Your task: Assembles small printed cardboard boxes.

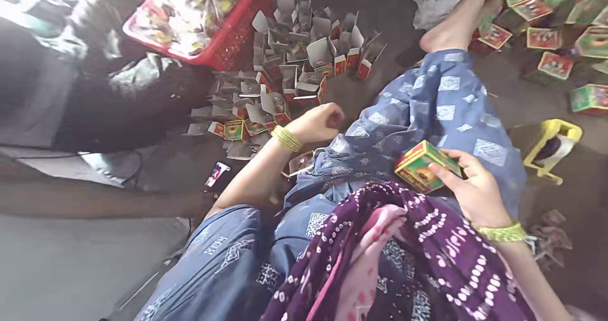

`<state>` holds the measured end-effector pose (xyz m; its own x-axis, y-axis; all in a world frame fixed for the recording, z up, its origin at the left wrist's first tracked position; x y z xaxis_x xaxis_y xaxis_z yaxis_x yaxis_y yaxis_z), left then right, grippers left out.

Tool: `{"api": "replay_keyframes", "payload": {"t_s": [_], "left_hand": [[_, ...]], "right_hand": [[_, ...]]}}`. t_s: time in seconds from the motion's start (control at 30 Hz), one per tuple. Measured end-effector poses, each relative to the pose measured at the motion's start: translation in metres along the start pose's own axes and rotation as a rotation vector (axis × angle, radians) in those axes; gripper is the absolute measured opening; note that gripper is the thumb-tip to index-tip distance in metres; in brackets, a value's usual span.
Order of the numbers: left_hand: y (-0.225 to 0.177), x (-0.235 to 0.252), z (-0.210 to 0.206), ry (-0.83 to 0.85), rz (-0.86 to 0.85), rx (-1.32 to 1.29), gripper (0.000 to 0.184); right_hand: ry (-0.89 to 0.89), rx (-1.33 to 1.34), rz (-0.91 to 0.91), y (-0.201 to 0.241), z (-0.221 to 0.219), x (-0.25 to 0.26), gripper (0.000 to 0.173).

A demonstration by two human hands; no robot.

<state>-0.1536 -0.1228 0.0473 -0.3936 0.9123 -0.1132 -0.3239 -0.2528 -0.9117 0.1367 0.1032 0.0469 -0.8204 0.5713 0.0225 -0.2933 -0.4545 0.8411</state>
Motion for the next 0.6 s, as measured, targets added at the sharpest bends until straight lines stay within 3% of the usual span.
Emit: {"api": "replay_keyframes", "payload": {"t_s": [0.07, 0.17, 0.3, 0.43, 0.6], "left_hand": [[0.026, -0.032, 0.024, 0.104, 0.243, 0.185, 0.056], [0.065, -0.070, 0.018, 0.253, 0.559, 0.326, 0.060], [0.084, -0.083, -0.008, 0.325, 0.597, 0.334, 0.052], [0.054, -0.084, -0.018, 0.371, 0.636, 0.384, 0.065], [0.028, -0.075, -0.021, 0.346, 0.686, 0.646, 0.036]], "right_hand": [[0.005, 0.029, -0.022, 0.001, -0.002, 0.002, 0.048], [0.021, 0.032, -0.056, 0.002, -0.003, 0.005, 0.051], [0.057, 0.059, -0.090, -0.001, 0.000, 0.005, 0.064], [0.081, -0.077, -0.099, 0.000, 0.008, 0.004, 0.057], [0.267, -0.297, -0.142, 0.006, 0.023, 0.019, 0.059]]}}
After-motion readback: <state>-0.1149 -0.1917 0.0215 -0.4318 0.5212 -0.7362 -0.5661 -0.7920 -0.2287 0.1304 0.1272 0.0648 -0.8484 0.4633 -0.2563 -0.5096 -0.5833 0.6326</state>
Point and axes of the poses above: each hand's wrist, its own x-axis towards the middle knuckle, its own z-axis out of the back of the hand, y = z × x, the point moved 4 cm from there along x, towards the middle knuckle, and after that the axes turned 13 degrees about -x, right-handed, at the moved point
